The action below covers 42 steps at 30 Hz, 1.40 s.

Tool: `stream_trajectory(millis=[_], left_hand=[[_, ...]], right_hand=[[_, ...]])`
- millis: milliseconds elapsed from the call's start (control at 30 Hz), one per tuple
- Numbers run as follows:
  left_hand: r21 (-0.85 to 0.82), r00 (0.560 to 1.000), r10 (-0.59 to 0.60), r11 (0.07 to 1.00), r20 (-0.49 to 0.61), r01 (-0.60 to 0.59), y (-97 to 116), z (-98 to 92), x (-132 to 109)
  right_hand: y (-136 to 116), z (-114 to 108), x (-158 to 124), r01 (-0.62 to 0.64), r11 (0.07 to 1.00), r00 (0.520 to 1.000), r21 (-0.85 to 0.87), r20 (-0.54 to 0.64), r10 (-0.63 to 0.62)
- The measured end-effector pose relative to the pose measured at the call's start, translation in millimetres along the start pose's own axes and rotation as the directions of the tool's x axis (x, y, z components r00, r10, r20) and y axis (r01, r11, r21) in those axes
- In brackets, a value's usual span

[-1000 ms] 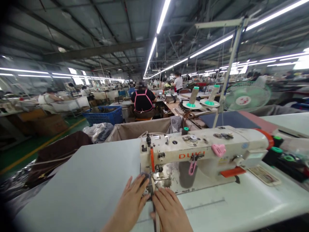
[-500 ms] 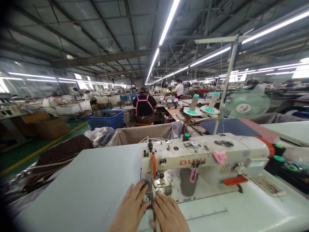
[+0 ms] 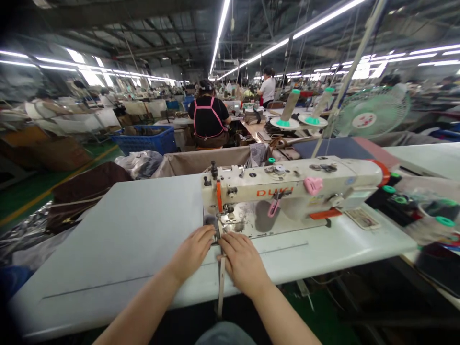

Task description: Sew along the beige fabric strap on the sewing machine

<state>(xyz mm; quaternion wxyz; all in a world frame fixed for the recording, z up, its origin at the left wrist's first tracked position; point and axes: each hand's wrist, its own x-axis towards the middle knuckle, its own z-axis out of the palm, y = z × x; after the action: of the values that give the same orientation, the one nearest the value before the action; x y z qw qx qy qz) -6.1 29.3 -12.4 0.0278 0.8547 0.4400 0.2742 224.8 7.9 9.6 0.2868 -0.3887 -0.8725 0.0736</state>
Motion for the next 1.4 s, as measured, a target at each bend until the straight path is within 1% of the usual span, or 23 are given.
stream_trajectory(millis=[133, 233, 300, 333, 367, 400, 433, 467, 500, 533, 567, 600, 700, 733, 767, 800, 867, 933, 1033, 1067, 1100, 1200, 1400], left_hand=[[-0.121, 0.996, 0.019, 0.993, 0.083, -0.009, 7.8, -6.4, 4.8], [-0.138, 0.993, -0.007, 0.99, 0.119, 0.024, 13.8, -8.6, 11.9], [-0.117, 0.991, -0.024, 0.992, 0.128, 0.039, 16.6, -7.9, 16.7], [-0.1, 0.991, -0.029, 0.994, 0.128, 0.042, 17.6, -6.7, 18.4], [-0.079, 0.992, -0.032, 0.996, 0.123, 0.042, 18.4, -4.7, 19.6], [-0.057, 0.993, -0.034, 0.998, 0.111, 0.04, 18.9, -2.2, 20.0], [-0.033, 0.995, -0.034, 0.999, 0.093, 0.037, 19.3, 0.7, 19.6], [-0.011, 0.997, -0.029, 0.999, 0.074, 0.03, 19.5, 3.8, 18.6], [0.01, 0.998, -0.019, 1.0, 0.053, 0.018, 19.5, 6.9, 17.1], [0.031, 0.999, -0.004, 1.0, 0.034, 0.003, 19.4, 9.7, 15.3], [0.052, 1.0, 0.011, 0.999, 0.018, -0.012, 19.1, 12.1, 13.5], [0.073, 1.0, 0.026, 0.997, 0.007, -0.026, 18.7, 14.0, 11.7], [0.134, 0.997, 0.077, 0.988, 0.014, -0.078, 17.6, 17.3, 7.6], [0.155, 0.995, 0.098, 0.983, 0.029, -0.102, 17.5, 17.9, 6.8], [0.176, 0.992, 0.117, 0.977, 0.045, -0.124, 17.5, 18.4, 6.2], [0.195, 0.99, 0.13, 0.971, 0.058, -0.139, 17.7, 18.8, 5.8], [0.22, 0.988, 0.138, 0.964, 0.068, -0.149, 18.3, 19.2, 5.6], [0.213, 0.99, 0.127, 0.967, 0.058, -0.137, 19.0, 18.9, 5.9], [0.164, 0.993, 0.109, 0.98, 0.038, -0.114, 19.6, 16.5, 6.6], [0.151, 0.994, 0.105, 0.982, 0.033, -0.109, 19.7, 15.5, 6.9], [0.145, 0.994, 0.105, 0.983, 0.029, -0.108, 20.0, 14.5, 7.2], [0.161, 0.993, 0.116, 0.98, 0.015, -0.117, 21.1, 12.1, 7.9], [0.177, 0.989, 0.141, 0.973, 0.041, -0.146, 23.8, 10.4, 7.8]], right_hand=[[-1.5, -8.3, -7.0, 0.001, 0.997, 1.0, 0.075, -0.025, 0.001], [-11.4, -15.7, -21.4, -0.032, 0.981, 0.997, 0.189, -0.065, 0.045], [-22.8, -18.8, -33.6, -0.112, 0.938, 0.99, 0.329, -0.046, 0.134], [-29.3, -19.4, -39.7, -0.189, 0.886, 0.976, 0.423, -0.017, 0.216], [-35.9, -19.4, -45.4, -0.287, 0.794, 0.946, 0.536, 0.027, 0.324], [-42.4, -19.0, -50.4, -0.39, 0.647, 0.892, 0.655, 0.097, 0.441], [-48.4, -18.4, -54.6, -0.474, 0.453, 0.821, 0.755, 0.192, 0.538], [-53.5, -17.9, -58.0, -0.528, 0.251, 0.747, 0.811, 0.303, 0.591], [-57.7, -17.7, -60.6, -0.557, 0.088, 0.694, 0.826, 0.404, 0.597], [-60.9, -18.2, -62.6, -0.582, 0.001, 0.666, 0.813, 0.476, 0.575], [-63.1, -19.5, -64.1, -0.618, 0.01, 0.656, 0.786, 0.509, 0.557], [-64.5, -21.5, -65.2, -0.659, 0.112, 0.661, 0.744, 0.501, 0.559], [-66.1, -29.4, -66.9, -0.669, 0.588, 0.738, 0.454, 0.318, 0.595], [-66.1, -31.3, -66.8, -0.64, 0.678, 0.768, 0.362, 0.268, 0.582], [-66.0, -32.2, -66.4, -0.612, 0.721, 0.791, 0.325, 0.244, 0.561], [-65.6, -32.0, -65.8, -0.596, 0.727, 0.803, 0.341, 0.243, 0.544], [-64.2, -28.5, -64.7, -0.605, 0.647, 0.793, 0.464, 0.277, 0.543], [-62.4, -22.7, -65.2, -0.648, 0.448, 0.74, 0.616, 0.371, 0.561], [-61.4, -15.6, -70.7, -0.694, 0.075, 0.637, 0.716, 0.562, 0.528], [-61.9, -14.4, -73.6, -0.696, -0.005, 0.615, 0.718, 0.6, 0.511], [-62.9, -13.8, -76.8, -0.697, -0.042, 0.606, 0.716, 0.619, 0.5], [-67.5, -15.2, -87.0, -0.705, -0.006, 0.623, 0.71, 0.623, 0.473], [-70.1, -19.7, -105.2, -0.659, 0.262, 0.746, 0.705, 0.569, 0.346]])
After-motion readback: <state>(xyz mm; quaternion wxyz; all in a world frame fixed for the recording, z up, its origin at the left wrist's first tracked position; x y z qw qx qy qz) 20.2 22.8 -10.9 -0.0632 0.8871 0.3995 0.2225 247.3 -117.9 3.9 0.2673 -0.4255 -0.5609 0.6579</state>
